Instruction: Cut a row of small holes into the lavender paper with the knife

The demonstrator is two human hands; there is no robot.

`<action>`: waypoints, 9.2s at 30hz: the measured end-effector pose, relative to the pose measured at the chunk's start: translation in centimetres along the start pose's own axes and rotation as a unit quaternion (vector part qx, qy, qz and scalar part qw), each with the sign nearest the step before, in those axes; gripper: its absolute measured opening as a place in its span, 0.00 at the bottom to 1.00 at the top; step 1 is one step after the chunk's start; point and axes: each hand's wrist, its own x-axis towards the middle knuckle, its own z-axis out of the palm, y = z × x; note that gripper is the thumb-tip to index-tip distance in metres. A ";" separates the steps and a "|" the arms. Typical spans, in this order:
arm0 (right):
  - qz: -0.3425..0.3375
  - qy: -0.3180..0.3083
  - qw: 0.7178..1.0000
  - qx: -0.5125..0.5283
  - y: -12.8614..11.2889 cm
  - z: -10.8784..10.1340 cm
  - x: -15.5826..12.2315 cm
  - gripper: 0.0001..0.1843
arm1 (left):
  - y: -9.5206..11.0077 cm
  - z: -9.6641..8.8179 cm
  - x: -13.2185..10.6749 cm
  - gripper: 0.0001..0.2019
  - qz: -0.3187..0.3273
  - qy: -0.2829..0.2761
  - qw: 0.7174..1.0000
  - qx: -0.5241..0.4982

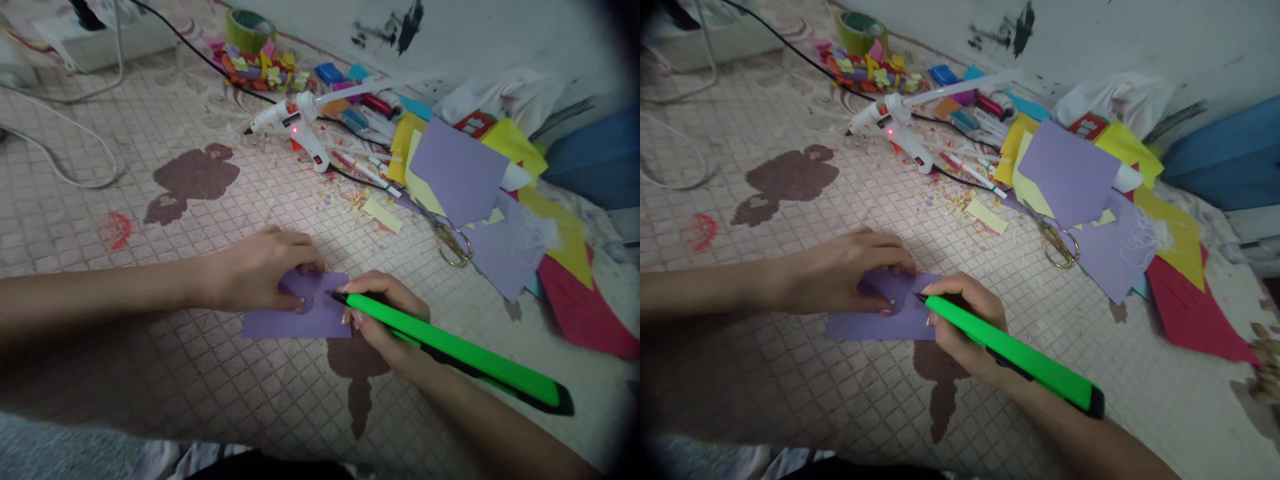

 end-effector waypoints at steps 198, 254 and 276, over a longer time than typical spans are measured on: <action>-0.011 -0.174 0.984 0.016 1.9 -0.9 2.8 0.12 | -2.3 -1.9 3.4 0.12 0.073 -0.046 0.996 -0.038; -0.047 -0.059 0.996 -0.041 0.2 0.7 1.5 0.13 | -2.4 -1.8 3.4 0.08 0.078 -0.036 0.995 -0.040; 0.006 -0.037 0.997 -0.066 0.1 1.1 0.8 0.15 | -2.5 -1.7 3.4 0.10 0.077 -0.033 0.996 -0.040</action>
